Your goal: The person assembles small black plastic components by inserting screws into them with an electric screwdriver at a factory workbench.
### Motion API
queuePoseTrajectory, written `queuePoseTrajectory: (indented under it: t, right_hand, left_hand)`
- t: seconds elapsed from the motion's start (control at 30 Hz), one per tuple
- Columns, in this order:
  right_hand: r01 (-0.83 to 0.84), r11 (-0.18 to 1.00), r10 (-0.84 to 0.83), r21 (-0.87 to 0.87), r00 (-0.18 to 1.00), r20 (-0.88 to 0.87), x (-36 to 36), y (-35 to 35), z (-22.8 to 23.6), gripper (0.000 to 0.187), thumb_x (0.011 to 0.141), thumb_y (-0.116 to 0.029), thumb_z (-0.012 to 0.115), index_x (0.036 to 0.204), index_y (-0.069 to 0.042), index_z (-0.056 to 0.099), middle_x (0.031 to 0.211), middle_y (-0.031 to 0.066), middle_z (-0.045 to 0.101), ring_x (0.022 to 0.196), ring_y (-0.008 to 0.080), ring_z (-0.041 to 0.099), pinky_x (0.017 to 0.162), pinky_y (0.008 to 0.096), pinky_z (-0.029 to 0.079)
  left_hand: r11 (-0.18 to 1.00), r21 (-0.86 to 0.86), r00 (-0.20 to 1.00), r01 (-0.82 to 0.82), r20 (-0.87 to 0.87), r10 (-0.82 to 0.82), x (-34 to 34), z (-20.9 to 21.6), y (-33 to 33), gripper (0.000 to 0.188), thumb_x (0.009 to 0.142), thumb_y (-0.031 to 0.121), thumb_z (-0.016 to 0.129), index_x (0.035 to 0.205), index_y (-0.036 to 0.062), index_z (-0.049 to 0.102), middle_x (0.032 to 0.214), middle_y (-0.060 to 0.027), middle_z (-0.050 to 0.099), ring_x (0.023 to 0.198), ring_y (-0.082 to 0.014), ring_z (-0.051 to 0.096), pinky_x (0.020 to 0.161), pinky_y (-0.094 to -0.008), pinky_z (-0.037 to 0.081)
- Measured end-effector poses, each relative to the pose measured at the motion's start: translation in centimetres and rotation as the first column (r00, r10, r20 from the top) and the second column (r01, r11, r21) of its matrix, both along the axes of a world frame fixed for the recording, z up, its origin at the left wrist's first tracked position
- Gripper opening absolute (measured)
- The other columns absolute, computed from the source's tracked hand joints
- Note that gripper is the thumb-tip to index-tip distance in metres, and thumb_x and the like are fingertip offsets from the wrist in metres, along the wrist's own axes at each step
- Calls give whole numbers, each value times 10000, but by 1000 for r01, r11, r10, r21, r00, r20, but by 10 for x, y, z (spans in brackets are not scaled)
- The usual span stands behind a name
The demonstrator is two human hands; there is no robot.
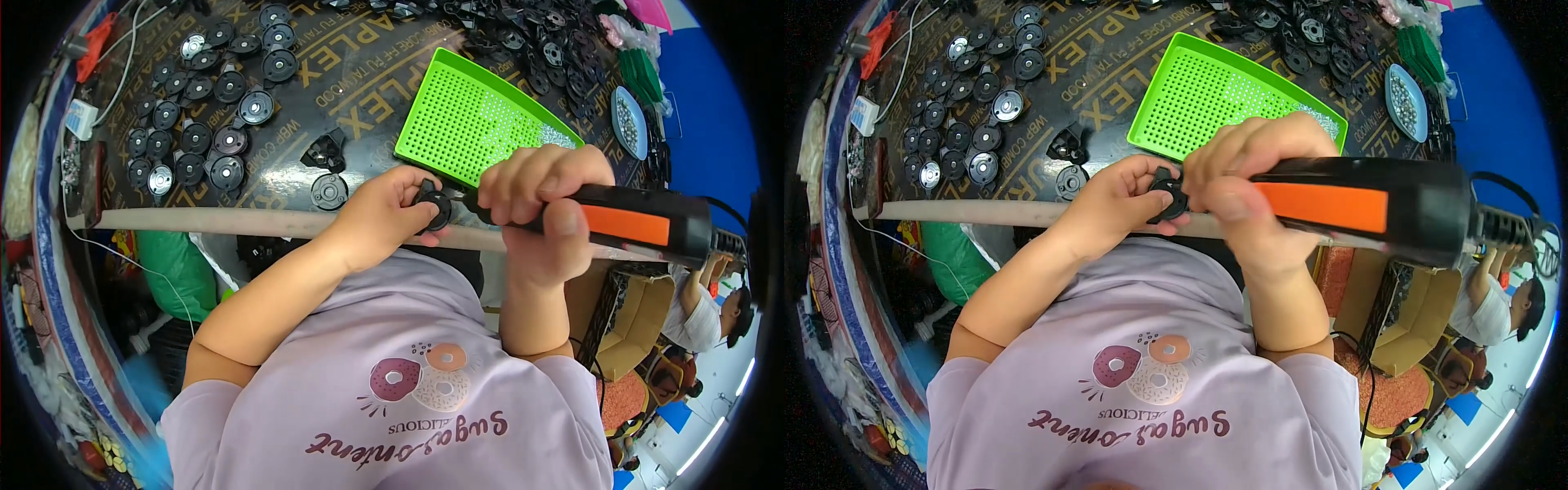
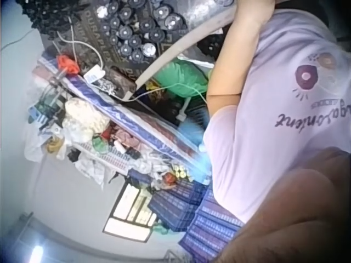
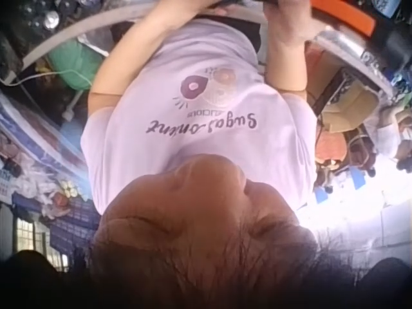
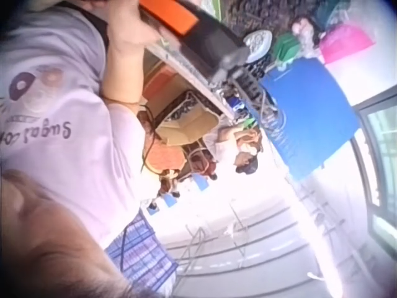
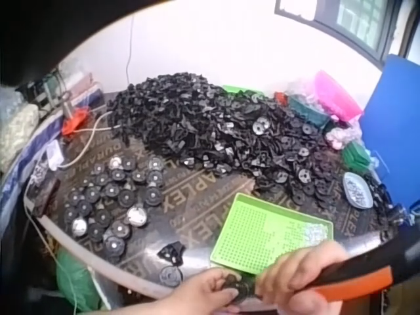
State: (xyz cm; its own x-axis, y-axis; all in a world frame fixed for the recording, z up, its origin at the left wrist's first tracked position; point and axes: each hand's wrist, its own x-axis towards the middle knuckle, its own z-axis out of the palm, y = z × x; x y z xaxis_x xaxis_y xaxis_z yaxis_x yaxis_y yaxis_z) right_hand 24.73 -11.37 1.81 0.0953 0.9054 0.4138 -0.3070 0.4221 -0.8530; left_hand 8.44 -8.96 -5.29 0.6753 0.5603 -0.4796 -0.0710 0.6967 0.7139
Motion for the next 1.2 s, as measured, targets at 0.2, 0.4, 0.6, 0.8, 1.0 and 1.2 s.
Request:
queuePoseTrajectory:
  t: [0.2, 0.4, 0.6, 0.8, 1.0, 1.2]
  right_hand:
    - [-12, 1000, 12, -7, 1000, 21, -9, 3, -4, 216, 852, -207, 644, 874, -72, 477, 643, 55, 498, 540, 182, 492, 549, 357, 463]
    - [-49, 995, 53, 84, 997, -48, -8, 8, -7, 229, 785, 58, 644, 864, -38, 452, 645, 80, 548, 536, 149, 523, 545, 310, 504]
    - [-80, 994, 82, 75, 996, -26, -10, 11, -12, 235, 774, 72, 641, 857, -43, 454, 645, 79, 552, 544, 146, 526, 546, 307, 502]
    - [-267, 958, 274, 105, 960, -60, 0, 14, -17, 265, 702, 58, 709, 817, -41, 491, 656, 60, 557, 556, 166, 531, 560, 307, 490]
    - [-194, 974, 177, 117, 974, 142, -8, 2, -14, 306, 664, 92, 742, 836, -44, 529, 689, 63, 578, 616, 168, 564, 586, 291, 485]
    - [-320, 939, 309, 125, 946, 104, 4, 8, -7, 356, 629, -1, 842, 826, -49, 549, 700, 65, 596, 629, 197, 583, 587, 318, 489]
  left_hand:
    - [1000, 25, 1000, 13, 6, -13, 0, 0, 0, 250, 928, 21, 505, 1174, -20, 491, 1037, -93, 635, 901, -164, 659, 742, -259, 572]
    - [999, 43, 1000, 26, 13, -26, -1, 0, -1, 251, 928, 22, 504, 1175, -22, 492, 1041, -95, 638, 901, -159, 656, 745, -261, 571]
    - [999, 38, 1000, -21, -5, 21, 2, 1, -2, 224, 907, -10, 518, 1127, -38, 486, 927, -79, 613, 812, -138, 653, 679, -244, 578]
    - [998, 49, 999, -27, 33, 25, 1, -2, -3, 218, 904, -36, 501, 1121, -42, 485, 919, -78, 605, 811, -131, 645, 670, -240, 577]
    - [991, 132, 1000, -26, 18, 24, 2, -1, -3, 215, 908, -33, 501, 1121, -42, 480, 935, -80, 605, 818, -130, 637, 674, -243, 576]
    - [989, 148, 999, -22, -24, 26, 3, -1, -6, 220, 898, -33, 514, 1114, -24, 474, 932, -76, 592, 811, -131, 636, 662, -250, 575]
